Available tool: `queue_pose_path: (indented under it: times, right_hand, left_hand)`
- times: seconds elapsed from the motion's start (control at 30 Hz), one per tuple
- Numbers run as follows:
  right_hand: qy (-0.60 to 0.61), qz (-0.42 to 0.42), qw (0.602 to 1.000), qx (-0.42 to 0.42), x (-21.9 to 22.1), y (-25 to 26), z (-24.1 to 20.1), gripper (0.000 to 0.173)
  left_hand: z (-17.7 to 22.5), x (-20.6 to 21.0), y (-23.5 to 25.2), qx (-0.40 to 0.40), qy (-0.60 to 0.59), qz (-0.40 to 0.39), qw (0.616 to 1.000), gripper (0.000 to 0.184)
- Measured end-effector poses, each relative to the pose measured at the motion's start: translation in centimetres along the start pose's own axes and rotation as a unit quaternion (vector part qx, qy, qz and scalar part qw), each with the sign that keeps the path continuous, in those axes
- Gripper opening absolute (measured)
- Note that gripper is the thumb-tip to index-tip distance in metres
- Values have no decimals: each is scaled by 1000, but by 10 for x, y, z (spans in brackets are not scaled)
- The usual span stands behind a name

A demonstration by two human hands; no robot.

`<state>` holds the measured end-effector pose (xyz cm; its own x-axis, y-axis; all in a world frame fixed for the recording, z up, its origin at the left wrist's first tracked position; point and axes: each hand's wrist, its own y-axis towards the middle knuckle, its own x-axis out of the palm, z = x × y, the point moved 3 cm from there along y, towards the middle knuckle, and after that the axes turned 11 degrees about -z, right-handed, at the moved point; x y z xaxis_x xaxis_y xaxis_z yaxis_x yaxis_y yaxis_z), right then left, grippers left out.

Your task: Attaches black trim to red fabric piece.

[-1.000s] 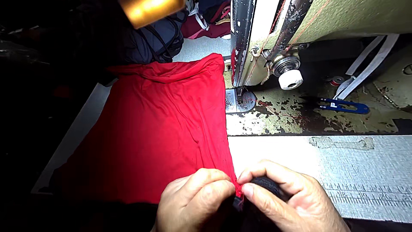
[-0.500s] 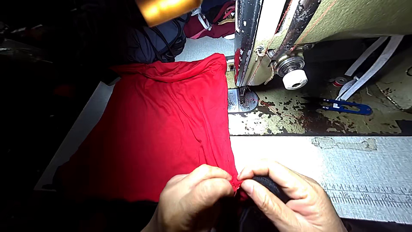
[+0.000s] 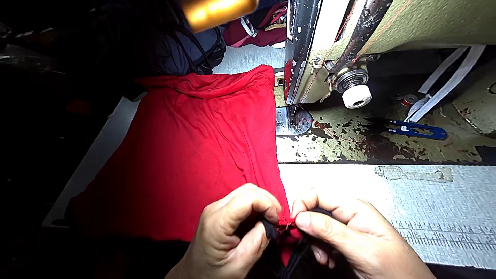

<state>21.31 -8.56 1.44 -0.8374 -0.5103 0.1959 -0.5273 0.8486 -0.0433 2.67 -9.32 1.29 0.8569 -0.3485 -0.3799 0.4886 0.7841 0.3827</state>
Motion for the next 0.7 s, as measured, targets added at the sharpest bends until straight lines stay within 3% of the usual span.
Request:
queue_pose_path:
  times: [0.2,0.37,0.57,0.7]
  right_hand:
    - [82,8,996,17,-1,3,2,17]
    - [44,5,999,12,0,4,0,15]
    - [57,-16,998,27,2,5,1,16]
    - [36,-5,999,11,1,4,0,16]
  left_hand:
    - [14,1,2,6,71,32,997,9]
    - [11,0,3,39,105,-4,994,15]
    - [11,2,2,91,245,-29,965,12]
    - [9,-2,0,66,137,-34,988,11]
